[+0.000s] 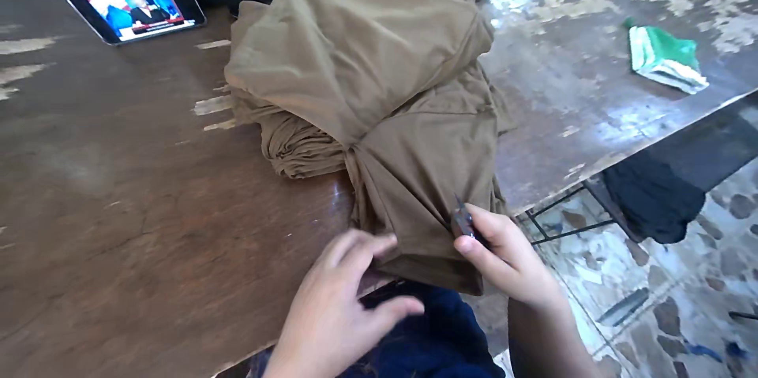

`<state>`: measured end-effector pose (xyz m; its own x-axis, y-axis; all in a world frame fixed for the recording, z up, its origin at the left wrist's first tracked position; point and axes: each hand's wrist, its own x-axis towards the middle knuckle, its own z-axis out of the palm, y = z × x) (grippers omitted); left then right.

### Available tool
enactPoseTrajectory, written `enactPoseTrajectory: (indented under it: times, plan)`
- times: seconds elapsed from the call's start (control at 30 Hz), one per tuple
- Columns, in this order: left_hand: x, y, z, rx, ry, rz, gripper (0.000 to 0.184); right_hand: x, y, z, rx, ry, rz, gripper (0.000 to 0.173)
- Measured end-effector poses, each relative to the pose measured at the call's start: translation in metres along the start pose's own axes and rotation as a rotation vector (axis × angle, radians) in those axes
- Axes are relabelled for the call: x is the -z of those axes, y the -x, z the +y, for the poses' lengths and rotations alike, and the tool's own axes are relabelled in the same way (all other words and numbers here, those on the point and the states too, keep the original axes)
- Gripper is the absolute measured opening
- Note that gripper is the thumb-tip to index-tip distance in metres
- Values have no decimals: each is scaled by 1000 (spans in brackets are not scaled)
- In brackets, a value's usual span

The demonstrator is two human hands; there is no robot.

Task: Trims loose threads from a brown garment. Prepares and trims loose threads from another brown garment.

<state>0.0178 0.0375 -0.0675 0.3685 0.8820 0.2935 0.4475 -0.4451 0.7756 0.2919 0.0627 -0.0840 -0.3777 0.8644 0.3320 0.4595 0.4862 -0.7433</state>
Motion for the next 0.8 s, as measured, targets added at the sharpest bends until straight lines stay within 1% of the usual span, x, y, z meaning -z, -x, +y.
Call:
enactPoseTrajectory:
  times: [0.03,0.07,0.1,0.13,0.2,0.23,0.27,0.3,0.33,0.37,0.43,0.47,0.5,0.53,0.57,0.63,0.67,0.7,0.73,0.77,0.8]
  plan:
    - [-13,-5,1,41,-100,79,71,-1,1,-1,2,-4,4,51]
    - [-24,-10,1,71,-164,118,77,-1,1,-2,4,-7,5,51]
    - [-33,-14,1,89,-199,136,77,-1,2,-2,12,-19,7,50]
    - [-39,-18,0,92,-216,141,71,-1,3,-3,24,-44,11,50]
    - [-42,-30,2,94,-183,139,65,0,5,-4,70,-113,55,49]
    - [-36,-37,3,95,-80,133,64,2,6,-5,91,-131,92,49]
    - [-26,-44,4,78,104,164,62,4,7,-7,98,-121,124,48]
    - [-10,-51,5,23,317,216,57,6,8,-7,98,-97,157,49]
    - [9,-60,6,-52,464,289,56,8,9,-5,91,-73,179,49]
    - [29,-69,9,-118,541,401,60,8,10,-3,77,-60,180,49]
    - [59,-76,11,-225,555,630,68,7,16,2,53,-62,127,46]
    - [68,-74,11,-255,517,690,69,5,18,3,52,-59,85,44]
    - [71,-69,13,-261,477,694,67,3,20,4,57,-46,43,43]
    - [68,-63,16,-260,444,662,62,0,23,5,64,-13,1,44]
    - [60,-57,18,-251,434,613,51,-2,25,6,75,32,-32,42]
    - [39,-45,13,-224,408,426,30,-8,27,7,88,111,-50,30]
    - [27,-39,6,-216,407,302,23,-11,28,7,92,134,-43,22]
    - [15,-34,-1,-210,381,169,20,-12,27,7,99,124,-35,15]
    - [5,-30,-6,-195,282,51,22,-12,27,7,107,79,-38,11]
    - [-5,-26,-9,-175,131,-38,27,-9,26,6,117,-2,-44,10]
    - [-14,-23,-11,-155,-27,-81,31,-4,25,5,131,-108,-52,12]
